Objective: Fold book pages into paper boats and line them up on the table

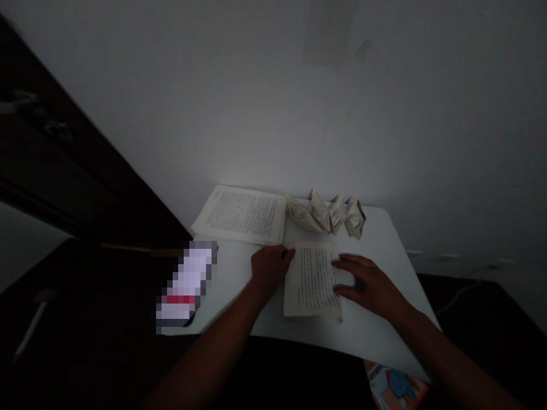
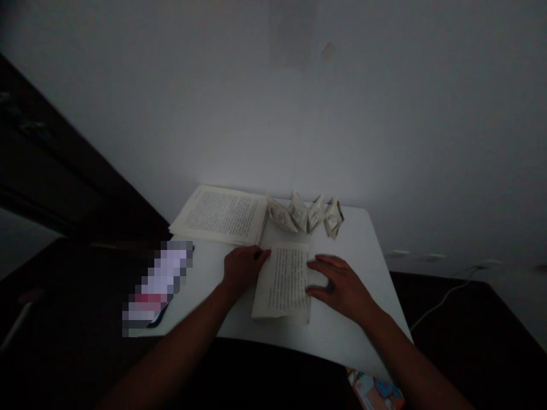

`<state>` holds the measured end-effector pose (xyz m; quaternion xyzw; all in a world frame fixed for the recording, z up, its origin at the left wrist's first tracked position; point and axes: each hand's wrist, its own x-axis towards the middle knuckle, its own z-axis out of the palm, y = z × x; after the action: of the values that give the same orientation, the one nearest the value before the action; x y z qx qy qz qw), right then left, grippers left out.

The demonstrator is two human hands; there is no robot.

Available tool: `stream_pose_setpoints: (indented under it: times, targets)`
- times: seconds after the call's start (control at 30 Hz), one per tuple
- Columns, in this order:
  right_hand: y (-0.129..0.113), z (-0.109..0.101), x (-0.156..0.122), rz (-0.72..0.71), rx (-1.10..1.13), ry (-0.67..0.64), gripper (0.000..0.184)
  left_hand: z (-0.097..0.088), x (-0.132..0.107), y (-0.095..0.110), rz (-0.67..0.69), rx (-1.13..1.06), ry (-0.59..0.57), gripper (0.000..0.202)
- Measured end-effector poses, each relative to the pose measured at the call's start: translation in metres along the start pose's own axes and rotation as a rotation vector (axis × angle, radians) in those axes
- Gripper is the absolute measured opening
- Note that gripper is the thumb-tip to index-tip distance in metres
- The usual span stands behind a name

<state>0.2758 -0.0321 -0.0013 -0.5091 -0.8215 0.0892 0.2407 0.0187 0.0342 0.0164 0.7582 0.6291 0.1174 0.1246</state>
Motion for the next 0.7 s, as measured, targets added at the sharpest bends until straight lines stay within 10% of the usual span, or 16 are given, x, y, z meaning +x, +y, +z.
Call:
stream_pose_setpoints:
  times: [0.7]
  targets:
    - [-0.012, -0.008, -0.013, -0.082, -0.094, -0.217, 0.107, 0.002, 0.001, -0.002, 0.013, 0.03, 0.02, 0.042]
